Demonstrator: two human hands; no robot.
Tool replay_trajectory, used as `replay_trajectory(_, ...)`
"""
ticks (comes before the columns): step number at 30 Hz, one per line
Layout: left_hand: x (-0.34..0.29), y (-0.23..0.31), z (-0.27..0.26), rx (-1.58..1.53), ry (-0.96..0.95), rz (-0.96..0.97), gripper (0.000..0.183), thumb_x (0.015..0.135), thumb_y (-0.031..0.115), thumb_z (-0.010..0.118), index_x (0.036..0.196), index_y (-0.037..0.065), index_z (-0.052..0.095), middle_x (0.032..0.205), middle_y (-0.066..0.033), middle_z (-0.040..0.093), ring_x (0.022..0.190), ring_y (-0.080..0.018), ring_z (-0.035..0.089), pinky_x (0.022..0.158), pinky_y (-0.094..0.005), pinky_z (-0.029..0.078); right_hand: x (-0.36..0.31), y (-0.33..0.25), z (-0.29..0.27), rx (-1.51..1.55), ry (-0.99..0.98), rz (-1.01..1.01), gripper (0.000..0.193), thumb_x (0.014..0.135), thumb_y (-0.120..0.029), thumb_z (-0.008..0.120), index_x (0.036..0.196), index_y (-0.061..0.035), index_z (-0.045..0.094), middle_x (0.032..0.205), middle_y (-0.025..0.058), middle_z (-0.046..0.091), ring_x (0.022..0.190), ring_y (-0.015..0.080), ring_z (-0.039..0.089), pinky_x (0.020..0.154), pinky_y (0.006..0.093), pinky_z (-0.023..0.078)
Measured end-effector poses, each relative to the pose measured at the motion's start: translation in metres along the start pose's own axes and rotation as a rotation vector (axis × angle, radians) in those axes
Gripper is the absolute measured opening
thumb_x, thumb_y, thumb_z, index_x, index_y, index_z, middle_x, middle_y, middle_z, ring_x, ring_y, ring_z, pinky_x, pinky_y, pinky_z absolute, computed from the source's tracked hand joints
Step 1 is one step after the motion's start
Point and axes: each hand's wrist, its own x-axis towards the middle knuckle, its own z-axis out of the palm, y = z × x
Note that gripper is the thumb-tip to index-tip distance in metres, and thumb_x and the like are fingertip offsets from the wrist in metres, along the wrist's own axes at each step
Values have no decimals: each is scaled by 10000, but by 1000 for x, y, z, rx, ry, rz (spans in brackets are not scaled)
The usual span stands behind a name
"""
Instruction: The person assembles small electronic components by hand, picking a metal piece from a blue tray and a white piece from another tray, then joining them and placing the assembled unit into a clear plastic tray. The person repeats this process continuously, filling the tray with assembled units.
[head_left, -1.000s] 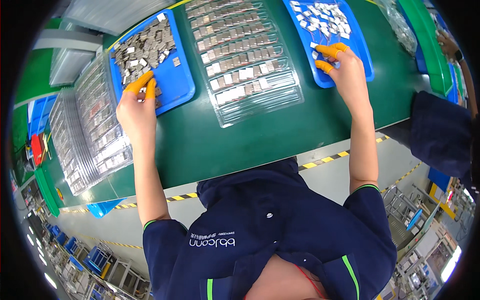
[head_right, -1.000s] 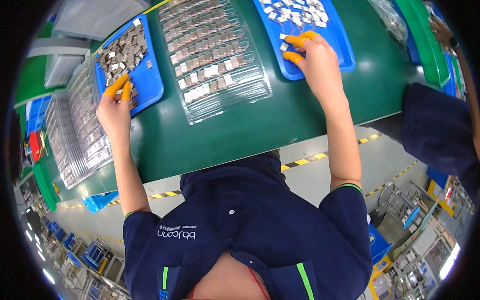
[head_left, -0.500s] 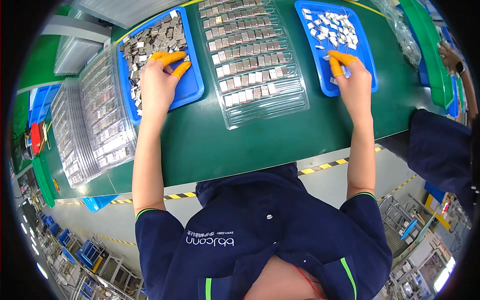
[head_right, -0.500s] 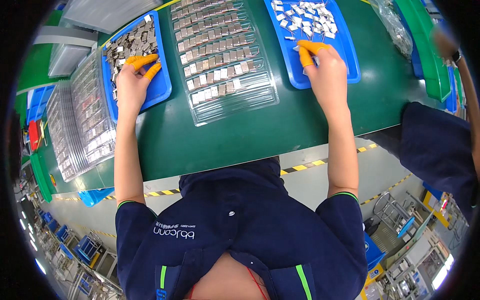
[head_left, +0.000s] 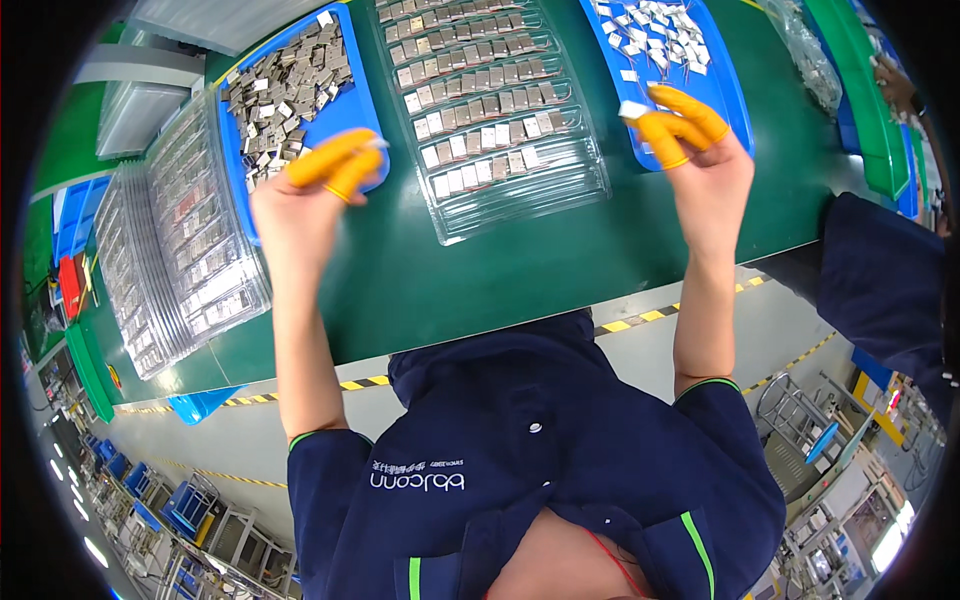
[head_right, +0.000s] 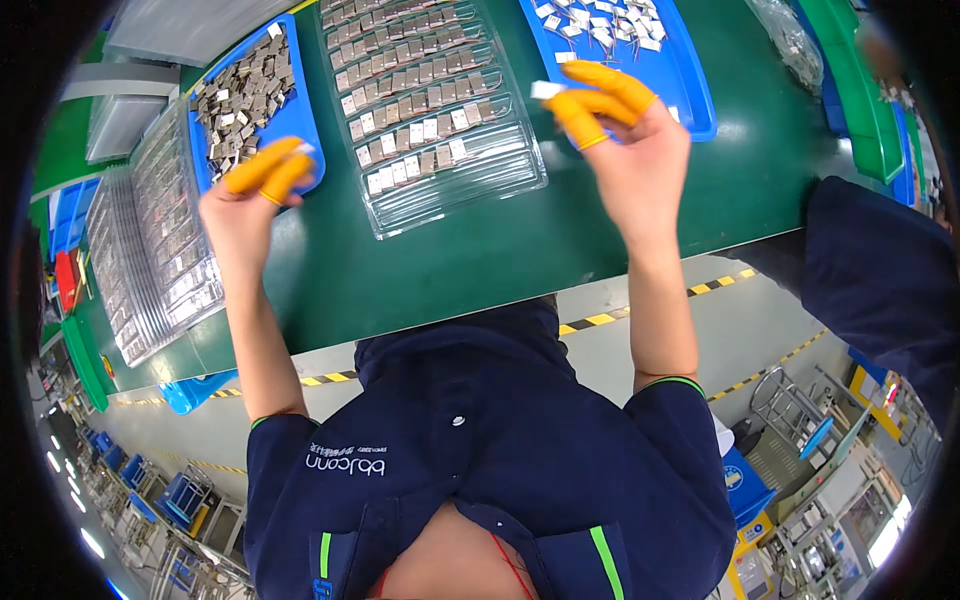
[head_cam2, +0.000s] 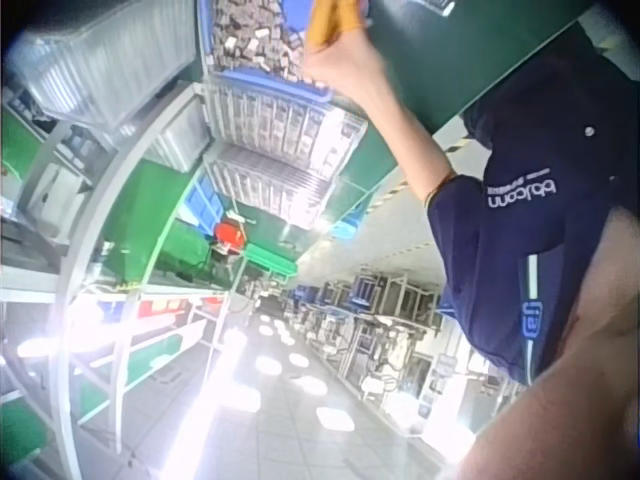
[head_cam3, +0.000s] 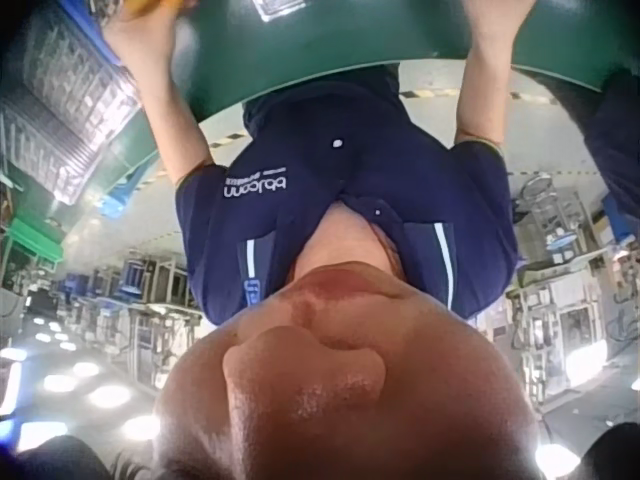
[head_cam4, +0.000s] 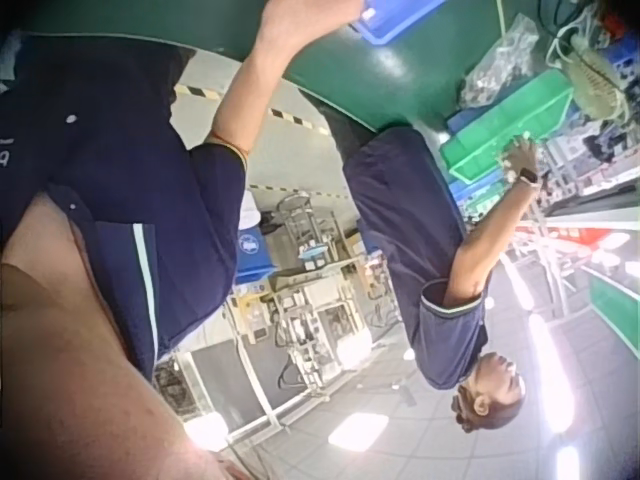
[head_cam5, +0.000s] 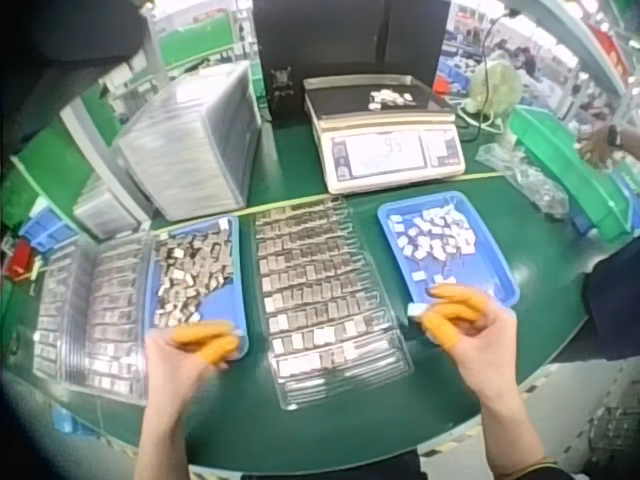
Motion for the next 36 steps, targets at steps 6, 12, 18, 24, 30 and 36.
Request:
replay_trajectory(6,-42,11,54,-324,-245,-31,293,749,-39,680,1023,-103,597,936,-152,654,849,-227,658,783,-296,532,-25,-18,43,182,-327,197,207,744,7,700,946,23,659,914,68,673,821,117,630,764,238,506)
replay_trajectory(12,-48,5,73,-470,-183,-50,216,768,-67,651,981,-80,618,932,-146,656,842,-216,656,792,-303,534,-27,-12,45,258,-339,271,200,755,18,684,954,28,661,923,79,671,833,119,628,777,241,503)
replay_trajectory(18,-49,-1,79,-553,-152,-124,221,779,-52,645,991,-99,604,918,-148,656,827,-231,660,764,-294,542,-35,-8,44,304,-330,312,196,756,29,679,949,46,650,934,89,668,843,122,627,789,245,501)
replay_trajectory(24,-49,-1,80,-588,-182,-164,240,781,-45,646,1005,-113,595,913,-160,655,825,-235,660,753,-291,543,-37,-4,38,334,-286,328,202,749,28,685,947,46,649,935,93,668,845,123,625,791,249,500)
replay_trajectory(30,-56,-4,82,-571,-191,-127,257,771,-45,656,1011,-112,594,922,-165,652,824,-232,659,764,-296,538,-40,-4,37,183,-290,196,210,733,19,692,940,37,665,906,80,676,811,118,627,760,242,499)
replay_trajectory(36,-58,-13,85,-543,-192,-137,239,766,-48,661,995,-93,613,936,-147,652,823,-204,648,770,-296,535,-47,-10,35,46,-317,207,204,718,69,689,919,58,657,907,113,670,858,160,631,818,290,493)
